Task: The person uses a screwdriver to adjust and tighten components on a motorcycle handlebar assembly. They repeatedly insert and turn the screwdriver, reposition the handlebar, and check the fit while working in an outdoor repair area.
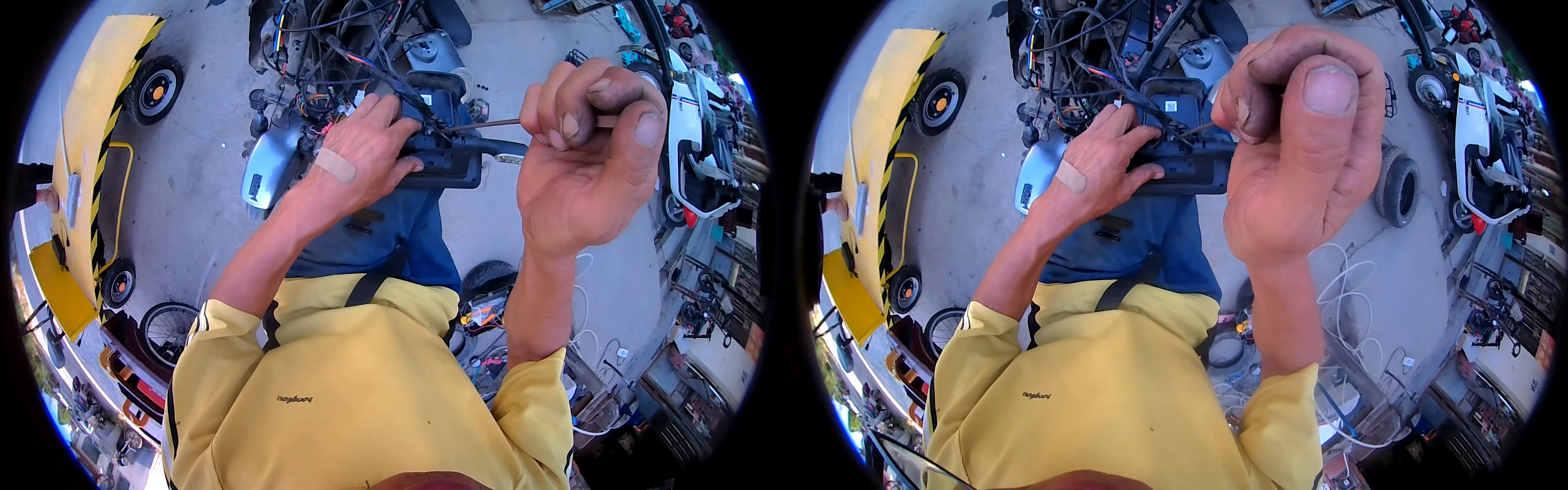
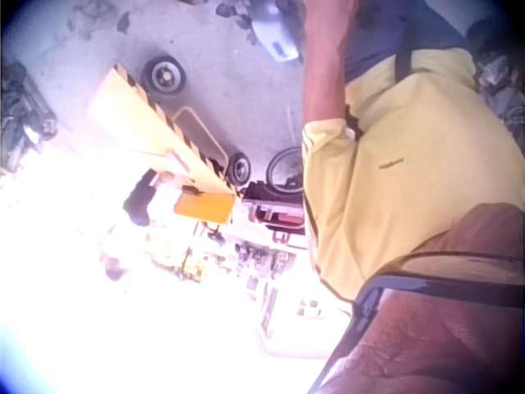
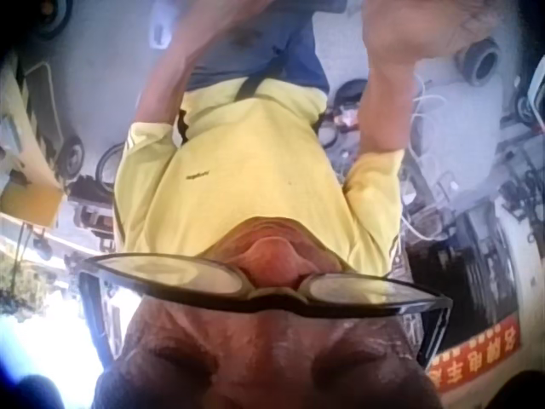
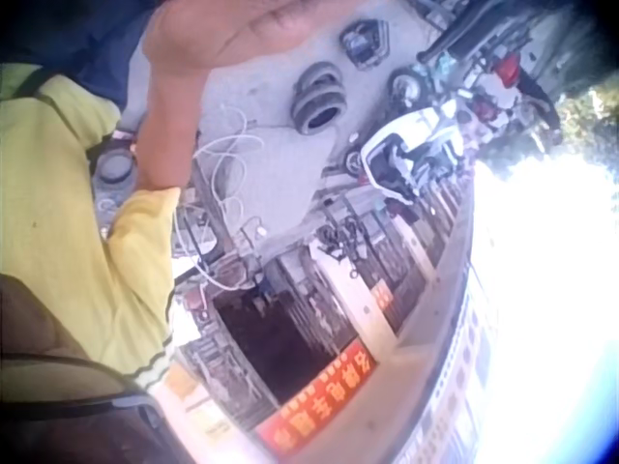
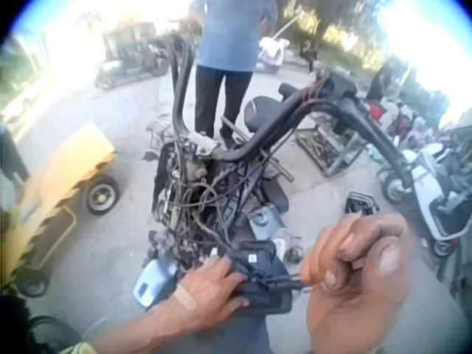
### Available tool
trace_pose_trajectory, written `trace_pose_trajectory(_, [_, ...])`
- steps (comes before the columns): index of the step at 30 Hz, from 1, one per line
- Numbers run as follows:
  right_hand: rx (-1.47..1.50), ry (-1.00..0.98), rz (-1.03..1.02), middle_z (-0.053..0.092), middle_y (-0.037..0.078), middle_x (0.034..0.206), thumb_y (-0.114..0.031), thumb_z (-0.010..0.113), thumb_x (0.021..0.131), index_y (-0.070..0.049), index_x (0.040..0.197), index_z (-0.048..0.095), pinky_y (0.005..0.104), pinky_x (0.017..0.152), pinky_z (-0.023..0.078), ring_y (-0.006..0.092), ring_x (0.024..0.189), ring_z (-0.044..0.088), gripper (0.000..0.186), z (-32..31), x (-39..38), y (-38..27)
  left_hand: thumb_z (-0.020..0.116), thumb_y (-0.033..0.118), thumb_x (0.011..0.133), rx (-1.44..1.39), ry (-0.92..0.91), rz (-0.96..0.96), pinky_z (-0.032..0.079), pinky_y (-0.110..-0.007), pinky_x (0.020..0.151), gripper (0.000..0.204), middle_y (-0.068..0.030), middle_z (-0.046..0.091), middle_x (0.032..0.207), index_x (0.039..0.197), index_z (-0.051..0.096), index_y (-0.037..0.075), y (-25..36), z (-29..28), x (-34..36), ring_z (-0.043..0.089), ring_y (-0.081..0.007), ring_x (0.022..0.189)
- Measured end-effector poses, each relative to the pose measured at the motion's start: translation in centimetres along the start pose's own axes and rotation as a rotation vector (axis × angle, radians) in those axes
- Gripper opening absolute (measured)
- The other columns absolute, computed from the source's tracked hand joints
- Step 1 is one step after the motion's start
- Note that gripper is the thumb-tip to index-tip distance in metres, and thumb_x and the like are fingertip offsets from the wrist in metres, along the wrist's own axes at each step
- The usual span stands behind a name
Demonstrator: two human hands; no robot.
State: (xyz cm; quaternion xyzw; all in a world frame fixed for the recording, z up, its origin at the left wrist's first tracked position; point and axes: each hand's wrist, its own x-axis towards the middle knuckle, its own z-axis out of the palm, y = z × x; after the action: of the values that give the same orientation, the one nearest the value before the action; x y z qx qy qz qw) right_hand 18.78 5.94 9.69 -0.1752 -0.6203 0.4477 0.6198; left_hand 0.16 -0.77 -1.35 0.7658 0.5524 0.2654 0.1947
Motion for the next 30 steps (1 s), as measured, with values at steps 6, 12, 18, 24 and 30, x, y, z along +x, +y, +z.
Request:
trace_pose_trajectory(6, [-0.029, -0.026, -0.038, 0.046, 0.006, 0.080, -0.036, 0.043, 0.119, -0.003, 0.118, 0.058, 0.0321, 0.058, 0.030, 0.0141, 0.067, 0.035, 0.037, 0.4, -0.2, 0.0, 0.089, 0.023, 0.083, -0.016, 0.023, 0.016, 0.055, -0.047, 0.093, 0.050, -0.0152, 0.061, 0.114, 0.124, 0.072, 0.001, 0.0, 0.1, -0.1, 0.060, -0.0376, 0.111])
trace_pose_trajectory(12, [-0.062, -0.047, -0.032, 0.049, 0.007, 0.082, -0.033, 0.043, 0.119, -0.002, 0.118, 0.058, 0.0324, 0.059, 0.035, 0.0147, 0.067, 0.039, 0.035, 0.7, -0.4, -0.2, 0.089, 0.022, 0.083, 0.005, 0.020, 0.011, 0.055, -0.048, 0.093, 0.049, -0.0154, 0.061, 0.115, 0.124, 0.072, 0.001, 0.3, 0.1, -0.1, 0.060, -0.0381, 0.112])
trace_pose_trajectory(18, [-0.469, -0.036, -0.127, 0.058, 0.009, 0.088, -0.013, 0.052, 0.116, 0.002, 0.128, 0.058, 0.0328, 0.063, 0.046, 0.0122, 0.071, 0.047, 0.020, 3.2, -0.4, -1.0, 0.088, 0.023, 0.084, 0.019, 0.008, 0.015, 0.055, -0.048, 0.093, 0.048, -0.0158, 0.061, 0.114, 0.124, 0.073, 0.001, 0.4, 0.0, 0.0, 0.060, -0.0383, 0.113])
trace_pose_trajectory(24, [-0.065, -0.013, 0.069, 0.049, 0.007, 0.078, -0.020, 0.049, 0.116, 0.001, 0.115, 0.054, 0.0290, 0.058, 0.036, 0.0093, 0.060, 0.033, 0.022, 3.7, 0.5, -0.5, 0.089, 0.024, 0.083, -0.012, 0.016, 0.038, 0.055, -0.048, 0.092, 0.046, -0.0157, 0.060, 0.111, 0.121, 0.073, 0.001, -0.3, 0.3, -0.3, 0.060, -0.0378, 0.110])
trace_pose_trajectory(30, [0.481, -0.539, 0.486, 0.047, 0.004, 0.071, -0.034, 0.044, 0.118, -0.004, 0.096, 0.056, 0.0303, 0.053, 0.033, 0.0106, 0.054, 0.036, 0.039, -1.2, 4.7, 1.1, 0.089, 0.024, 0.082, -0.013, -0.013, 0.050, 0.055, -0.047, 0.093, 0.046, -0.0151, 0.061, 0.111, 0.119, 0.073, 0.002, -0.4, 0.3, -0.1, 0.061, -0.0369, 0.111])
